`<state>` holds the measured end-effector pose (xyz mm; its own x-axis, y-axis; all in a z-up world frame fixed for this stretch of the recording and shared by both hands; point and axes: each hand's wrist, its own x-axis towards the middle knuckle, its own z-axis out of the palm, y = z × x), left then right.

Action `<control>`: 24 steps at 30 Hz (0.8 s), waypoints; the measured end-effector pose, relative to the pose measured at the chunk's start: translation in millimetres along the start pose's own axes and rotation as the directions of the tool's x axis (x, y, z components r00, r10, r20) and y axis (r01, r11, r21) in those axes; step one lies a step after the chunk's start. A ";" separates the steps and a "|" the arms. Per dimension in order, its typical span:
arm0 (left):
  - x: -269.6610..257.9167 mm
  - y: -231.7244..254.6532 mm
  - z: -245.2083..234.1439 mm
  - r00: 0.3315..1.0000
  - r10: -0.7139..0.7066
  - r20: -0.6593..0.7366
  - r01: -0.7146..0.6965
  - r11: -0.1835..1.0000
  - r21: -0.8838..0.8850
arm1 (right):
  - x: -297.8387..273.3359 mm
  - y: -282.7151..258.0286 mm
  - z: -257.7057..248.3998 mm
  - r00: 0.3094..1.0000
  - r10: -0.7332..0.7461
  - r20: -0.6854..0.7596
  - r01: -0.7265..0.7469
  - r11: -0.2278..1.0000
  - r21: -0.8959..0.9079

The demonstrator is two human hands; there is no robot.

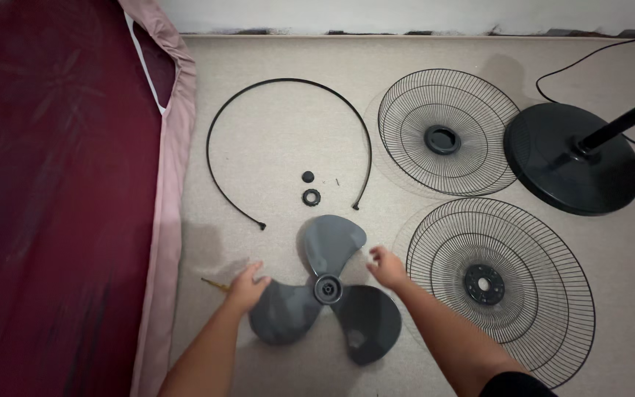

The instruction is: The person assembles a standing fan by attaching the front cage to the fan motor housing. They use a screwdriver to tighten the central nut securing the cage.

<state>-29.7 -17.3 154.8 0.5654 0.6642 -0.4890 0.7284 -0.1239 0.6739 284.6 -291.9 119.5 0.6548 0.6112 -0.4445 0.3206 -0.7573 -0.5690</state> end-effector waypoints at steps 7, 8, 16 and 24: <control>43.8 52.1 -26.7 0.989 0.021 -0.145 -0.017 1.000 0.025 | 49.5 -66.1 -54.6 0.931 -0.110 -0.348 0.176 0.971 0.163; 49.9 46.9 -27.4 0.985 0.054 -0.164 -0.046 0.997 0.054 | 53.6 -72.8 -59.8 0.911 -0.154 -0.382 0.231 0.959 0.163; 81.7 -40.4 -8.9 0.937 -0.318 -0.148 0.350 0.861 0.370 | 68.4 -97.7 -81.8 0.843 -0.277 -0.461 0.390 0.905 0.168; 88.2 -102.1 6.0 0.680 -0.727 -0.096 0.726 0.686 -0.051 | 72.1 -100.0 -89.3 0.896 -0.195 -0.398 0.312 0.915 0.254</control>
<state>-51.9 49.4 39.5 -0.1819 0.6123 -0.7694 0.8902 0.4350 0.1357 360.8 -192.7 206.1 0.7972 0.6036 -0.0121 0.3236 -0.4441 -0.8355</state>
